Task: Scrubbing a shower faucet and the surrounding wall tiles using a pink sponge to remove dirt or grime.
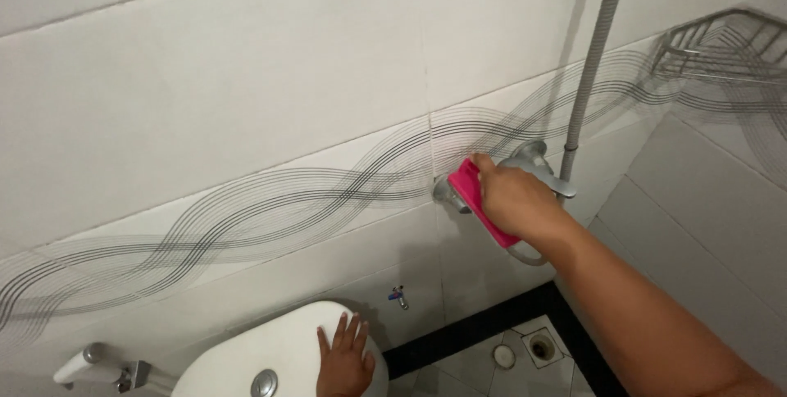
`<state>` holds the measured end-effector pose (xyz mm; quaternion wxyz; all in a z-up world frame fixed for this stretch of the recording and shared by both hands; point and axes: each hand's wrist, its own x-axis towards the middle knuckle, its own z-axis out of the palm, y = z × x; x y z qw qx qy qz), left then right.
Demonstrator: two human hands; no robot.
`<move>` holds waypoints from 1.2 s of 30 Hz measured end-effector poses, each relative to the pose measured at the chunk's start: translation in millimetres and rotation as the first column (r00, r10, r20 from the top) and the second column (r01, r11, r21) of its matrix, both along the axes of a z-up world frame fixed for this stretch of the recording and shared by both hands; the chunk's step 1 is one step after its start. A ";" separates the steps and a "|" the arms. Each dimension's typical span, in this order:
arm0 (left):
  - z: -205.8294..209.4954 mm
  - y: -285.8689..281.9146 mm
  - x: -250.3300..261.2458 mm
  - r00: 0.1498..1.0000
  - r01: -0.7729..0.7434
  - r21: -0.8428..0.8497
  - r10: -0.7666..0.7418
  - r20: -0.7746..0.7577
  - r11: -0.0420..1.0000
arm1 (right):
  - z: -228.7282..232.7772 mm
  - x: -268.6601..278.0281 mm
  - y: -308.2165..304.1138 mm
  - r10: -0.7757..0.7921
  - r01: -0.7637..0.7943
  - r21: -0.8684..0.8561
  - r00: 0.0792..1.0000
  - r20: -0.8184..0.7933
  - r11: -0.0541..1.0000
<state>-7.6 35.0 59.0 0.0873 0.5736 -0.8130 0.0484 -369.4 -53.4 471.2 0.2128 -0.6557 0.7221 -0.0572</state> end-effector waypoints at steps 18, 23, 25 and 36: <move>-27.6 -7.1 9.3 0.996 0.036 -0.187 -0.021 0.081 0.982 | -0.1 -12.5 17.5 -0.023 0.022 0.055 1.000 0.021 0.998; -28.9 -7.1 9.5 0.996 0.031 -0.197 -0.013 0.093 0.980 | -20.5 -11.0 -3.8 -0.007 0.017 -0.101 0.995 0.101 0.995; -22.0 -6.6 7.2 0.995 0.026 -0.165 -0.009 0.102 0.986 | -26.1 -12.6 -10.0 0.010 0.001 -0.142 0.997 0.081 0.990; -16.2 -8.2 4.4 0.984 -0.082 0.079 0.068 0.166 0.993 | 2.6 -2.1 23.5 -0.018 0.025 -0.080 0.996 0.090 0.997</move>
